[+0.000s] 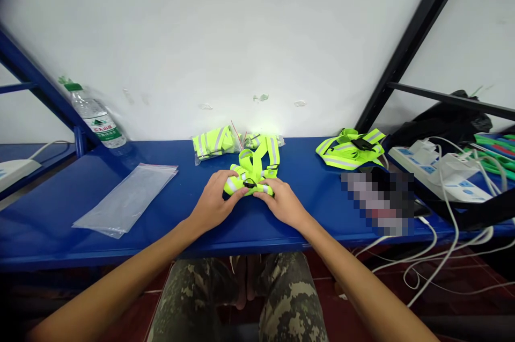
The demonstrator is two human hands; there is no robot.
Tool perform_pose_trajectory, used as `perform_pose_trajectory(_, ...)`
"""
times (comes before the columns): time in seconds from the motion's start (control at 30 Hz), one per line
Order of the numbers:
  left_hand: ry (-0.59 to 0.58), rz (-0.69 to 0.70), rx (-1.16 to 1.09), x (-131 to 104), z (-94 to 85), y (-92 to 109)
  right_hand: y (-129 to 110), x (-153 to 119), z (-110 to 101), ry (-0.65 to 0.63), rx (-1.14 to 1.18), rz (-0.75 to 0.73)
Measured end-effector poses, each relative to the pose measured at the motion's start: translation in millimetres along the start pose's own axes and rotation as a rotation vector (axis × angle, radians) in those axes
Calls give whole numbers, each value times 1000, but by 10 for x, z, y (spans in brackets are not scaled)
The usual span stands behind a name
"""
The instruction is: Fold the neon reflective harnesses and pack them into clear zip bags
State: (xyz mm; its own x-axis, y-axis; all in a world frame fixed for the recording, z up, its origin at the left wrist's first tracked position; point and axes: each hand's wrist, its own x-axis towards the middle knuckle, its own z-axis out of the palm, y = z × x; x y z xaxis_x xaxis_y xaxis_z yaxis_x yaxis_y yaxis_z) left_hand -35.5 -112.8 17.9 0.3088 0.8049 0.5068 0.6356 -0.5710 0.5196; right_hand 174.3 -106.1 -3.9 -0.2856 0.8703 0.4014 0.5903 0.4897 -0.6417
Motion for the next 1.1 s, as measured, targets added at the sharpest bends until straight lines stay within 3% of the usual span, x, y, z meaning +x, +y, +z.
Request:
perform_pose_trajectory(0.13,-63,-150,-45,23,29,-21,8,24,-32,-36,152,87)
perform_pose_trajectory(0.37,-110,-362,-120,104,45,5,97,82,-21,18,411,161)
perform_pose_trajectory(0.53,-114,-444,-101,204,83,-100,100,57,42,173,340,159)
perform_pose_trajectory(0.73,-172,-406,-33,300,89,-140,45,13,3,234,-1,9)
perform_pose_trajectory(0.83,-118,-327,51,318,104,-151,73,26,-20,218,-191,-105)
perform_pose_trajectory(0.97,8,-177,142,352,166,-196,97,24,-35,134,-304,-225)
perform_pose_trajectory(1.1,11,-107,76,423,205,-268,107,20,-80,-12,-328,-263)
